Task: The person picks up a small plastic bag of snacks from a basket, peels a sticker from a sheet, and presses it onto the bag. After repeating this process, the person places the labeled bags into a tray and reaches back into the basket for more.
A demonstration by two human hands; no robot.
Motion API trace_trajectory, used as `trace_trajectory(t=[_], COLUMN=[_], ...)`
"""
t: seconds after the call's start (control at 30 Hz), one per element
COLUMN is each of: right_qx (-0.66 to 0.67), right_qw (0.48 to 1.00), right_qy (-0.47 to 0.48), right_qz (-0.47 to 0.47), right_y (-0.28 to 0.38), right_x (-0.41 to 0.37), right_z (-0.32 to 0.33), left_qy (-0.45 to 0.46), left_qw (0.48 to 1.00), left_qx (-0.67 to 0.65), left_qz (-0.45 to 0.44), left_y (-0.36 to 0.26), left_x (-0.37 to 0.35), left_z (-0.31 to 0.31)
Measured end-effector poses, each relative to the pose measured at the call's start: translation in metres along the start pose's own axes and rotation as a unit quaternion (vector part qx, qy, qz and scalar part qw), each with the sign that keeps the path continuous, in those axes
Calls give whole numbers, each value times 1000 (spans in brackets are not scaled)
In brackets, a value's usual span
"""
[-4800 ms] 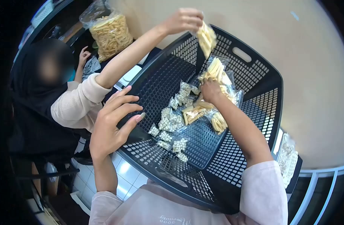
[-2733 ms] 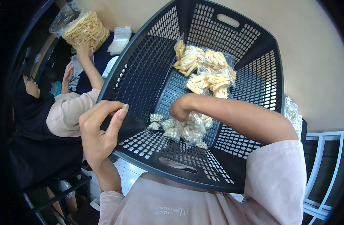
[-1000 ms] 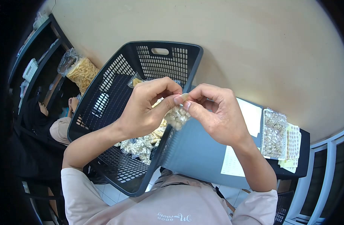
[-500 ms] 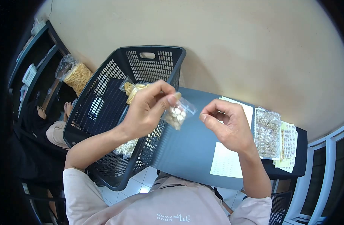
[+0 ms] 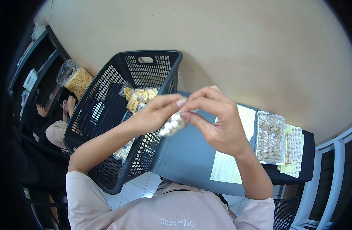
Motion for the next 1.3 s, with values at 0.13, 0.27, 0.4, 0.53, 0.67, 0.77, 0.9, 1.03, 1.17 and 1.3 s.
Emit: trace_trajectory(t=[0.13, 0.27, 0.4, 0.53, 0.67, 0.77, 0.9, 1.03, 1.17, 1.3], right_qx=[3, 133, 159, 220, 290, 211, 72, -30, -20, 2], right_qw=[999, 986, 979, 955, 899, 938, 947, 946, 941, 946], right_qy=[-23, -52, -65, -156, -307, -273, -293, -321, -336, -315], right_qz=[-48, -86, -111, -122, -115, -38, -108, -27, -22, -72], right_y=[-7, -17, -25, -30, -49, -58, -50, -35, -41, -53], right_x=[1, 3, -2, -15, -32, -37, -33, -33, -43, -60], right_z=[9, 11, 20, 37, 54, 44, 40, 46, 53, 57], left_qy=[-108, -124, -138, -169, -148, -151, -183, -184, -150, -100], left_qw=[982, 949, 945, 961, 968, 970, 955, 959, 954, 945], left_qx=[137, 235, 253, 161, 173, 153, 190, 161, 216, 282], left_qz=[-75, -171, -155, -151, -106, -117, -139, -142, -142, -136], left_y=[-18, -47, -47, -36, -39, -39, -41, -37, -38, -31], left_x=[1, 5, 11, 24, 35, 46, 58, 74, 89, 100], left_z=[25, 5, 4, 6, -2, -9, -19, -25, -28, -38])
Point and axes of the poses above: each hand's wrist, its own x-axis towards the middle knuckle, its own z-axis out of the back of the hand, y = z × x, the point moved 6 cm from there along x, towards the middle knuckle, and after that the axes turned 11 degrees about x, right-handed, at the moved point
